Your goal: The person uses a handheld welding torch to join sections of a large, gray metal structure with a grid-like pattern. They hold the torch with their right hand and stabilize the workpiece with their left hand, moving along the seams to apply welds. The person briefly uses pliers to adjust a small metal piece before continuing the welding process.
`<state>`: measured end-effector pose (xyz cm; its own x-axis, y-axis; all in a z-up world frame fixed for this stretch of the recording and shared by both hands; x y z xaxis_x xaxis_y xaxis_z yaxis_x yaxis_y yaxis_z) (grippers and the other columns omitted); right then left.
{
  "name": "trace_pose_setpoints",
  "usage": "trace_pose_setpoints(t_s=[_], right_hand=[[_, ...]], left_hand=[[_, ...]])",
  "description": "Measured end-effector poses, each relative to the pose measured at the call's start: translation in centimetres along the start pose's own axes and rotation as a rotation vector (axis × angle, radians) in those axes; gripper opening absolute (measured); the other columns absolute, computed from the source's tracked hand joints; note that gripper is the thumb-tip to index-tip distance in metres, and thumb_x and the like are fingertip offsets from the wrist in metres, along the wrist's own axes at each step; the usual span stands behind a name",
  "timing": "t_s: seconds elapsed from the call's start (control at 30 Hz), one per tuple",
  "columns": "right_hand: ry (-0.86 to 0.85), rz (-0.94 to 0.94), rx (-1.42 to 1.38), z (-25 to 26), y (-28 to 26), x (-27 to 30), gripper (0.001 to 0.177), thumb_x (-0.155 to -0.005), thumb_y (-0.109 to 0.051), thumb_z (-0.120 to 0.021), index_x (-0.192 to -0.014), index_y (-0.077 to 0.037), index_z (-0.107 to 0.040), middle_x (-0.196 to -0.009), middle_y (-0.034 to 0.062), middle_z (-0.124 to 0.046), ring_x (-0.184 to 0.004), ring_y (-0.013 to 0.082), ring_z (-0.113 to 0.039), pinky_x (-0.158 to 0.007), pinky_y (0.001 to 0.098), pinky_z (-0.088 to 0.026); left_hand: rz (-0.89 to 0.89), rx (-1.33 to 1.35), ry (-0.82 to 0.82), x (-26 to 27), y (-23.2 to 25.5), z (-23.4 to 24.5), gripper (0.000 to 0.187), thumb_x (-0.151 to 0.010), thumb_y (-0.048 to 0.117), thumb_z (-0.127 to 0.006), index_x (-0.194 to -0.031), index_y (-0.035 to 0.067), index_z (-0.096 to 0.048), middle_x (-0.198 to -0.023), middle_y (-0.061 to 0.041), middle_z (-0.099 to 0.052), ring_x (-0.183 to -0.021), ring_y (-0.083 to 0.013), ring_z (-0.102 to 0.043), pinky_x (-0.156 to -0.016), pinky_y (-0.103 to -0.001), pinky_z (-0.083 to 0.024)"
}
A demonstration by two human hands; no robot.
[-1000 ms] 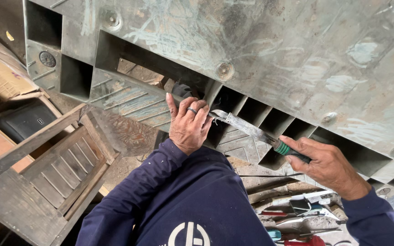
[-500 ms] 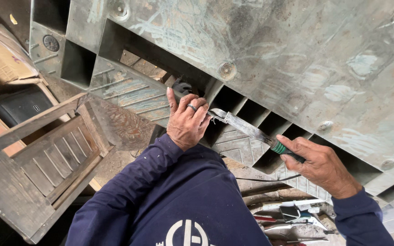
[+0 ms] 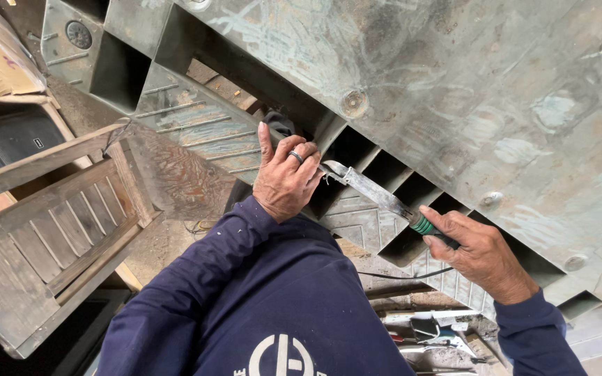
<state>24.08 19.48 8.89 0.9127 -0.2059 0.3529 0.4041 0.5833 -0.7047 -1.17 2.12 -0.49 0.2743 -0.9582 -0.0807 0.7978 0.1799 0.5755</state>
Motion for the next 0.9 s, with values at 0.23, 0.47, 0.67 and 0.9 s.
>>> trace_pose_setpoints(t_s=[0.23,0.47,0.67,0.9], right_hand=[[-0.008,-0.258,-0.241,-0.5,0.5,0.6,0.056,-0.083,-0.011,-0.077,-0.137,-0.014,-0.063,-0.078,-0.0017,-0.062,-0.064,0.0063,-0.060,-0.053,0.0227,-0.054],[0.037,-0.372,-0.266,-0.7,0.2,1.5,0.056,-0.081,-0.011,-0.078,-0.136,-0.013,-0.065,-0.073,-0.0013,-0.061,-0.060,0.0059,-0.058,-0.048,0.0243,-0.050],[0.028,-0.362,-0.211,-0.6,-0.1,1.2,0.055,-0.080,-0.010,-0.078,-0.134,-0.013,-0.067,-0.072,-0.0004,-0.059,-0.059,0.0077,-0.052,-0.048,0.0264,-0.046],[0.018,-0.339,-0.224,-0.7,-0.2,1.0,0.053,-0.081,-0.011,-0.078,-0.133,-0.012,-0.067,-0.074,-0.0006,-0.060,-0.060,0.0078,-0.053,-0.049,0.0260,-0.048]], left_hand=[[-0.003,-0.016,-0.006,0.2,0.0,-0.2,0.034,-0.091,0.022,-0.079,-0.118,0.006,-0.066,-0.123,-0.004,-0.060,-0.129,-0.0248,-0.055,-0.126,-0.069,0.000],[-0.009,-0.006,0.000,0.1,-0.1,-0.2,0.034,-0.090,0.022,-0.078,-0.118,0.006,-0.066,-0.122,-0.003,-0.060,-0.128,-0.0248,-0.055,-0.125,-0.069,0.000],[-0.004,-0.006,-0.005,0.1,-0.1,-0.2,0.034,-0.090,0.022,-0.078,-0.118,0.006,-0.066,-0.122,-0.004,-0.060,-0.128,-0.0252,-0.055,-0.125,-0.069,-0.001],[-0.006,-0.014,0.001,0.2,-0.1,-0.2,0.034,-0.090,0.022,-0.078,-0.118,0.006,-0.066,-0.122,-0.003,-0.060,-0.129,-0.0251,-0.055,-0.125,-0.069,-0.001]])
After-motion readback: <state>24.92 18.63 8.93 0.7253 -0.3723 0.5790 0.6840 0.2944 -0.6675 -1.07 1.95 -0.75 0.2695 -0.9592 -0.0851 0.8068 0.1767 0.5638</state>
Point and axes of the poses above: each hand's wrist, its own x-axis away from the middle knuckle, its own z-axis out of the back of the hand, y = z × x, the point moved 4 cm from there along -x, towards the middle knuckle
